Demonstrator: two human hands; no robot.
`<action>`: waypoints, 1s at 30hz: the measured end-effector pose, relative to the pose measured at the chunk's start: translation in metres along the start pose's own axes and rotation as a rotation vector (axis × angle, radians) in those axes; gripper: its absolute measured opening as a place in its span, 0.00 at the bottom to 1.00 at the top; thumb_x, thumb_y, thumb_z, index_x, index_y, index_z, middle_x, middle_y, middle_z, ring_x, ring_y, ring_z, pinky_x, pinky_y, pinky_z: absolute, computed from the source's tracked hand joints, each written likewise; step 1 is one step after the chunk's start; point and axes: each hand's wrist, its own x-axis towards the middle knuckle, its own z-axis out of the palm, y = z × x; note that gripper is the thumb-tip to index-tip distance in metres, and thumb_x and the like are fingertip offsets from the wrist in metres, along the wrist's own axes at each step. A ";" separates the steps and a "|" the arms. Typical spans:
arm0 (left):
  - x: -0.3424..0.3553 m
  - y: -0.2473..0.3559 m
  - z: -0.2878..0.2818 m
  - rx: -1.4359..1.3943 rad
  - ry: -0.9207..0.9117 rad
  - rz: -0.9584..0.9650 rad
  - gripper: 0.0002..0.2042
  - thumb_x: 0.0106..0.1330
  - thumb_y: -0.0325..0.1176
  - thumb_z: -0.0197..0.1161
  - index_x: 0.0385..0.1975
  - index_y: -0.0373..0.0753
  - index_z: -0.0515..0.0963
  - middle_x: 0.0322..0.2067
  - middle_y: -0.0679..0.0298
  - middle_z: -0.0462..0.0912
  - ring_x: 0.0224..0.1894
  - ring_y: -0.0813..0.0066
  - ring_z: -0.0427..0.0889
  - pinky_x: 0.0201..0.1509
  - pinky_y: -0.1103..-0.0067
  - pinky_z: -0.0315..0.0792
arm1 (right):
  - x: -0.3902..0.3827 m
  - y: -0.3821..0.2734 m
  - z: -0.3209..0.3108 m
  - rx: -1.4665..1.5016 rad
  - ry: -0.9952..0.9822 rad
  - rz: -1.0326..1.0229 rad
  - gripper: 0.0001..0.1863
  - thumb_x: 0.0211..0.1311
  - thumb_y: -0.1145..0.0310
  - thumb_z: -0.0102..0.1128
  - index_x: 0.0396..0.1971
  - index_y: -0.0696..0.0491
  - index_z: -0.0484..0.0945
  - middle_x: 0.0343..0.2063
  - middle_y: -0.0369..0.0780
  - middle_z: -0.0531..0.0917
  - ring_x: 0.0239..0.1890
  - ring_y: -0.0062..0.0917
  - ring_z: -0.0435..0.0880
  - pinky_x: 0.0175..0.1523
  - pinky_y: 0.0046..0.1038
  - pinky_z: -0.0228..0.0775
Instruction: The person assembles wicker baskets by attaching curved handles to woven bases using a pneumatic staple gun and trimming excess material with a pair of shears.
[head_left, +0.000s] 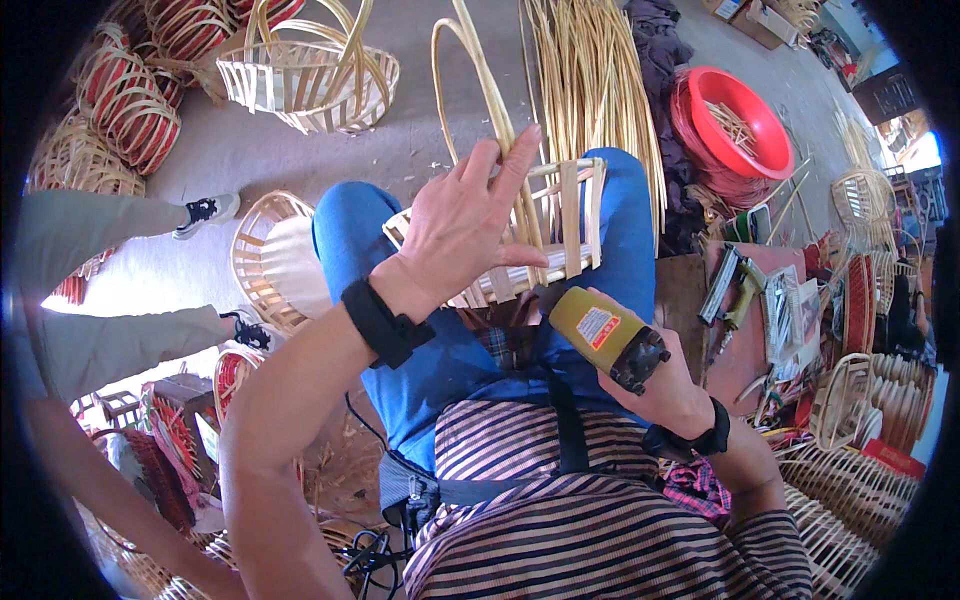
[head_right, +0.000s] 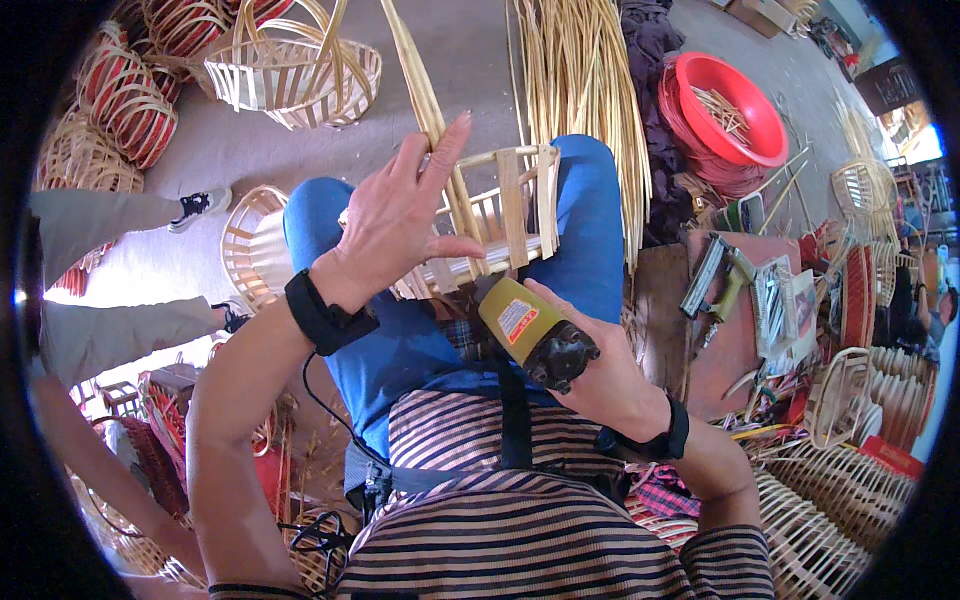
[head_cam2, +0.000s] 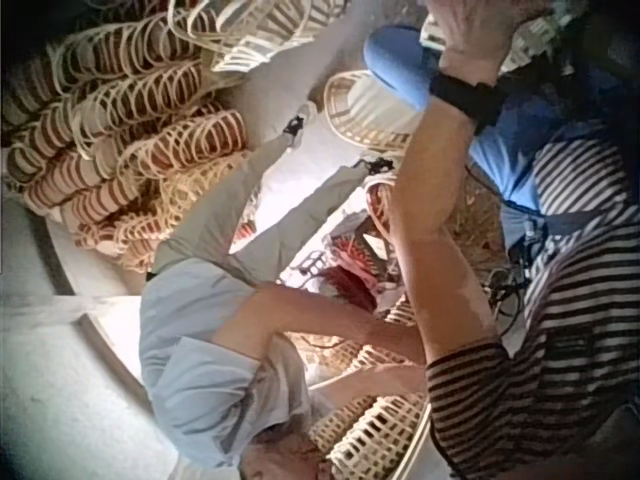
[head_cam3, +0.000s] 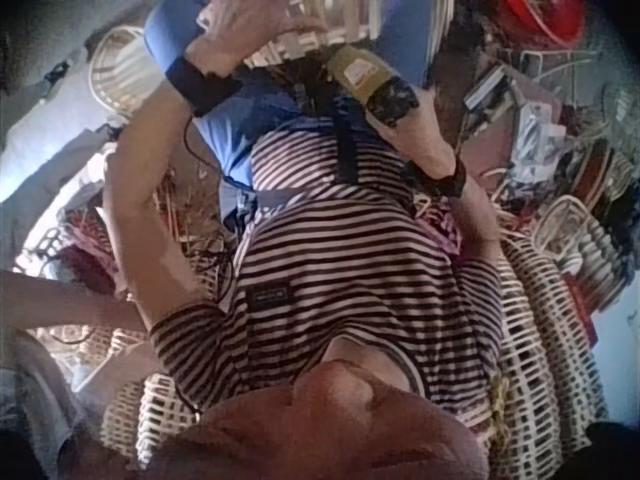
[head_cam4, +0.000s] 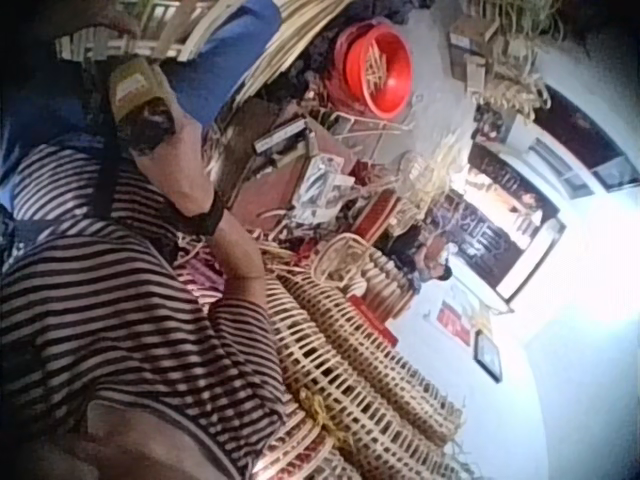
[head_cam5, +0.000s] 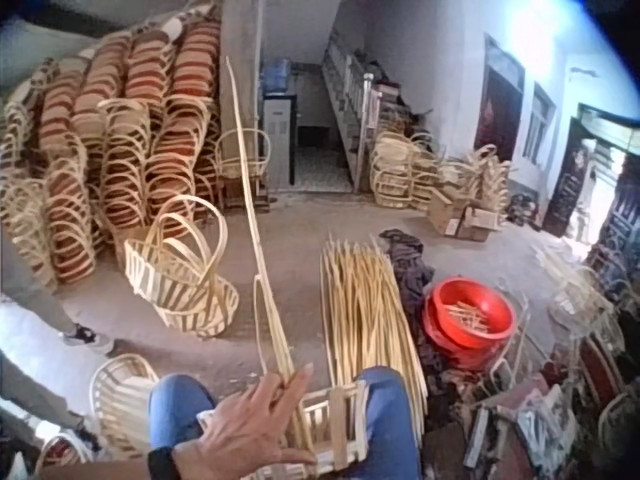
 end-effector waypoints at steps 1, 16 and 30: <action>-0.001 0.001 -0.002 -0.003 -0.016 -0.009 0.51 0.30 0.57 0.61 0.56 0.39 0.47 0.36 0.55 0.62 0.30 0.60 0.71 0.31 0.74 0.68 | -0.004 0.005 -0.003 -0.142 -0.001 -0.120 0.33 0.38 0.79 0.56 0.51 0.60 0.58 0.40 0.43 0.74 0.40 0.21 0.74 0.46 0.21 0.63; 0.040 -0.025 0.003 -1.242 0.010 -0.460 0.17 0.63 0.43 0.40 0.39 0.35 0.69 0.26 0.65 0.75 0.29 0.81 0.73 0.38 0.83 0.68 | 0.034 -0.012 -0.027 0.110 0.168 0.081 0.18 0.43 0.76 0.54 0.38 0.62 0.68 0.34 0.40 0.75 0.37 0.20 0.73 0.42 0.22 0.64; 0.033 -0.021 0.007 -1.263 0.051 -0.424 0.17 0.63 0.42 0.40 0.38 0.34 0.69 0.25 0.65 0.75 0.27 0.82 0.73 0.37 0.85 0.67 | 0.049 -0.012 -0.020 0.084 0.161 -0.032 0.16 0.44 0.76 0.53 0.37 0.62 0.69 0.30 0.39 0.77 0.32 0.19 0.74 0.39 0.21 0.66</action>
